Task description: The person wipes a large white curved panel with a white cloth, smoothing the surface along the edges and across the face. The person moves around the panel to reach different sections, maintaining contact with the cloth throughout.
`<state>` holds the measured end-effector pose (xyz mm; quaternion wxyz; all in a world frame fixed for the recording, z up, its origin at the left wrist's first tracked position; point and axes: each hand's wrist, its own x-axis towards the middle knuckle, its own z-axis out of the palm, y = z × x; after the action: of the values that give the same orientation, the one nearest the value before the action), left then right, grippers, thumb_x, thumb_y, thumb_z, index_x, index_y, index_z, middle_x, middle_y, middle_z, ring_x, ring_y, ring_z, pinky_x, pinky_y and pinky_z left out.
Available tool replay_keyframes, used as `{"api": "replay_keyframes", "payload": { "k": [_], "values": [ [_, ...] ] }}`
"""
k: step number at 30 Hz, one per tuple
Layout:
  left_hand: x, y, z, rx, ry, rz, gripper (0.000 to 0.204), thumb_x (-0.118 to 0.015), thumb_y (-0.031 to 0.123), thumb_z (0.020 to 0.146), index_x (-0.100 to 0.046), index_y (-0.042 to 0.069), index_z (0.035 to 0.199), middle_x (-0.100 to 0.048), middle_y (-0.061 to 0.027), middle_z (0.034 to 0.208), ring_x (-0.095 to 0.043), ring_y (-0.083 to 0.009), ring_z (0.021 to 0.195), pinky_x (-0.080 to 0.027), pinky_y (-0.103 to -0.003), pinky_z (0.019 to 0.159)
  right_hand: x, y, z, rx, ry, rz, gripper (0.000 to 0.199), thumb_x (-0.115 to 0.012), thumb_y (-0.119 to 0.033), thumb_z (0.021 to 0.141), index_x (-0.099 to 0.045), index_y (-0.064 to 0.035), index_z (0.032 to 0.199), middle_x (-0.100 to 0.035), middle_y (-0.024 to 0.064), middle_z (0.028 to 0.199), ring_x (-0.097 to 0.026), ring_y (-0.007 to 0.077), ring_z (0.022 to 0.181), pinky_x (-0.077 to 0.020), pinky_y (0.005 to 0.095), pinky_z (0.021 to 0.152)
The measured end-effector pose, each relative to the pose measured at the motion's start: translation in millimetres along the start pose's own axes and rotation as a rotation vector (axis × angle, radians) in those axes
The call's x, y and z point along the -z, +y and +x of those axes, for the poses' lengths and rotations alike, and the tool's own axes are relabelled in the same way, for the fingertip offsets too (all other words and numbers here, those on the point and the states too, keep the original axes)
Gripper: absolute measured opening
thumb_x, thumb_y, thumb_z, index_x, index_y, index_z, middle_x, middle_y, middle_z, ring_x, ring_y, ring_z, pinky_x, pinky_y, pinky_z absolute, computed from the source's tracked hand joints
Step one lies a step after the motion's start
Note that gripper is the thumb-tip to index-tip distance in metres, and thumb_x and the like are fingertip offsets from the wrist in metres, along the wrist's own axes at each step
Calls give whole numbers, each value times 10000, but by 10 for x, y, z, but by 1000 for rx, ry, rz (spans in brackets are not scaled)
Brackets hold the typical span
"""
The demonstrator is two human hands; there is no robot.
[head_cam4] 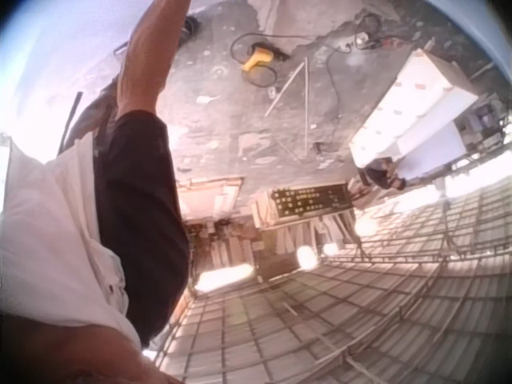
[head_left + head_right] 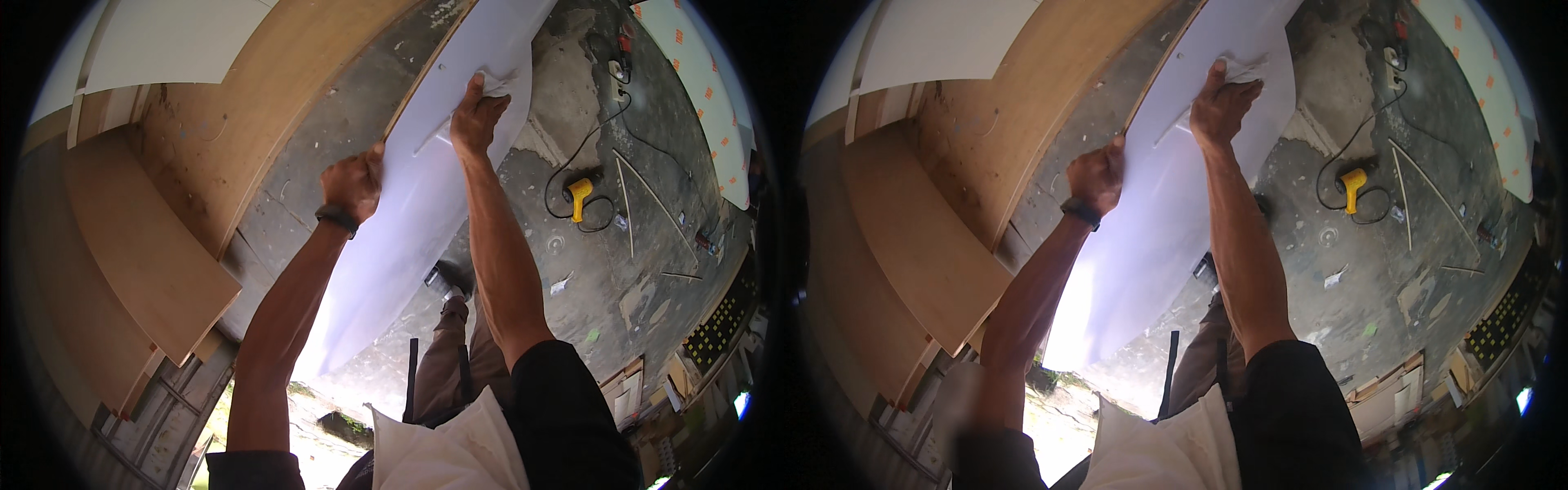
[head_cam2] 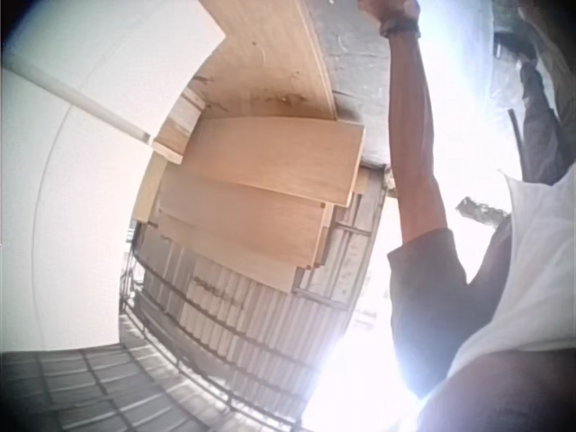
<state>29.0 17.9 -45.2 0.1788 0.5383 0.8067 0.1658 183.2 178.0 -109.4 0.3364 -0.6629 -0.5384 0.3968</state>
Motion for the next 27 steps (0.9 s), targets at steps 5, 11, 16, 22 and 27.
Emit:
{"api": "replay_keyframes", "payload": {
  "k": [5,11,16,22,27],
  "values": [
    [-8,113,15,36,-72,0,694,-336,551,1108,-695,82,743,-635,-182,620,-643,-434,608,-517,-510,593,164,268,720,-194,-50,147,1139,-275,-756,1016,-33,238,1517,-282,419,1491,-334,533,1421,-293,602,1192],
    [14,28,10,39,-71,96,669,-337,516,1111,-730,88,779,-668,-214,666,-670,-458,670,-542,-545,651,-47,-125,-1088,131,-1,-130,1027,-291,-617,1081,10,264,1515,-51,483,1601,-93,570,1539,-141,580,1278],
    [15,43,11,32,-78,66,654,-339,519,1109,-745,87,831,-682,-221,701,-674,-463,691,-547,-543,659,-51,-49,-2359,267,-100,-183,1021,-300,-594,1082,137,214,1527,21,498,1581,-63,631,1508,-138,679,1234],
    [18,72,-4,-18,-23,-31,642,-367,516,1110,-731,81,809,-670,-200,669,-672,-447,663,-537,-524,621,-61,-115,-1805,102,-81,-159,1101,-296,-668,1053,131,242,1503,14,502,1578,-71,641,1500,-134,675,1239],
    [-28,32,-28,-2,-4,2,646,-384,519,1110,-712,71,780,-654,-186,642,-663,-428,624,-530,-520,600,-36,-128,-1092,10,-8,-81,1131,-282,-713,1033,65,258,1497,-87,491,1553,-146,641,1475,-205,649,1231]
  ]
}}
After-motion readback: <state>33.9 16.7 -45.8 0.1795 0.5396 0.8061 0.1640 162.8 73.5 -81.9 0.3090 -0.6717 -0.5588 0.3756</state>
